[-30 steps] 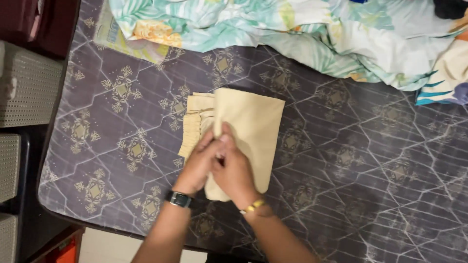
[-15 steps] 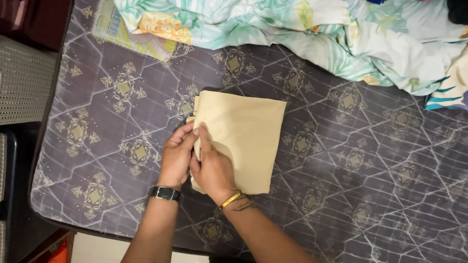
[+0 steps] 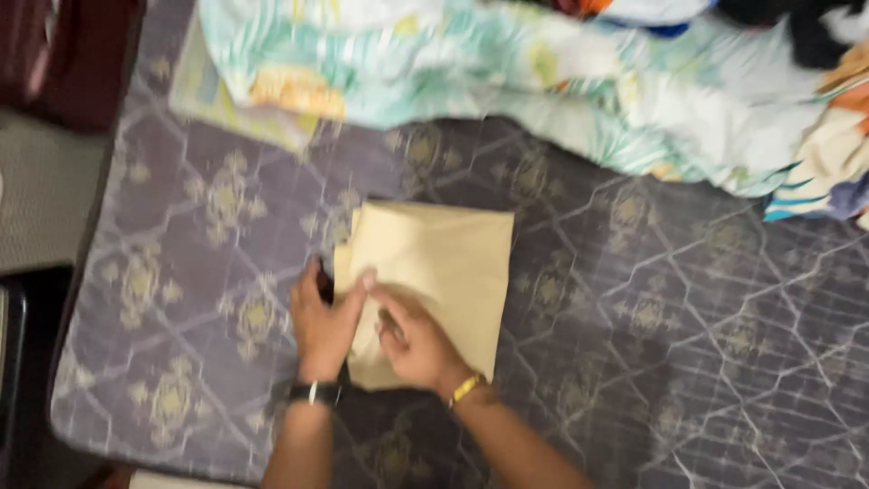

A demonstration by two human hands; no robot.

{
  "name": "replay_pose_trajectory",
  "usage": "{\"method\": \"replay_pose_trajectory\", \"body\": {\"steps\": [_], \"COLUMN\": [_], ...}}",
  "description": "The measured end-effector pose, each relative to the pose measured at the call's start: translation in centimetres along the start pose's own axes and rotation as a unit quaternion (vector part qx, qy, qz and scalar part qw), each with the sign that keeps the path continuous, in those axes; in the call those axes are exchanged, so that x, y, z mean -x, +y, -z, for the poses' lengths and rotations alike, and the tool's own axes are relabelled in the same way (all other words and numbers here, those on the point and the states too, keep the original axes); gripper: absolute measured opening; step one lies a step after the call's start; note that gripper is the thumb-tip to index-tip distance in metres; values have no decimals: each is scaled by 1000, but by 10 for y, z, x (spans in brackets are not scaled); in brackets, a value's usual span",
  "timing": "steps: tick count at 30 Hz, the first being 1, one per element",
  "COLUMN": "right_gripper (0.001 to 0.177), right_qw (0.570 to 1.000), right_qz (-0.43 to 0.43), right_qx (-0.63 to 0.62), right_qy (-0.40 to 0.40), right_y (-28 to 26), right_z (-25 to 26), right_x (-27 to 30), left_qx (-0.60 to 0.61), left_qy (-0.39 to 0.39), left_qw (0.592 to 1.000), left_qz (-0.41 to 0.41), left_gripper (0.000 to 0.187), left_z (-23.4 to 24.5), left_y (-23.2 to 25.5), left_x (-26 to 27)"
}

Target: Folding various pieces of clothing including pants, shorts, and shirts on a mattress.

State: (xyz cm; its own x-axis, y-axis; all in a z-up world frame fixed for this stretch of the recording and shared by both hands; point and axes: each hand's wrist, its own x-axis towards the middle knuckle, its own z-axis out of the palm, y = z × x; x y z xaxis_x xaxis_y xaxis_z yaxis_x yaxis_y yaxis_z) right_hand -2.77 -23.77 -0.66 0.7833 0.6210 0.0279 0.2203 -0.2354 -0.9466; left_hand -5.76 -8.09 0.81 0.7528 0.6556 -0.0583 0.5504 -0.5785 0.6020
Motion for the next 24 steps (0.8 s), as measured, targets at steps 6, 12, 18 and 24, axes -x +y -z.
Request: {"method": "replay_pose_trajectory", "body": {"steps": [6,12,18,24], "right_gripper": [44,48,52,60], "right_qw": [973,982,893,906], "right_qz": [-195,-72,-314,-285], "right_qx": [-125,-174,-314,-309], "right_qy": [19,-17,-71,-47], "right_y": [43,104,128,117], "right_z": [-16,-22,-14,-6], "right_x": [22,35,19,24], "left_qx": [241,230,192,145], "left_qy": [-221,-408,-312,-325], "left_qw": [922,860,916,929], "left_qz": [208,200,166,99], "left_gripper": [80,53,53,49], "left_z": [-17,-64,-80,-50], "left_y": [-36,-90,-71,-41], "left_x": [-23,-39,-22,-20]}}
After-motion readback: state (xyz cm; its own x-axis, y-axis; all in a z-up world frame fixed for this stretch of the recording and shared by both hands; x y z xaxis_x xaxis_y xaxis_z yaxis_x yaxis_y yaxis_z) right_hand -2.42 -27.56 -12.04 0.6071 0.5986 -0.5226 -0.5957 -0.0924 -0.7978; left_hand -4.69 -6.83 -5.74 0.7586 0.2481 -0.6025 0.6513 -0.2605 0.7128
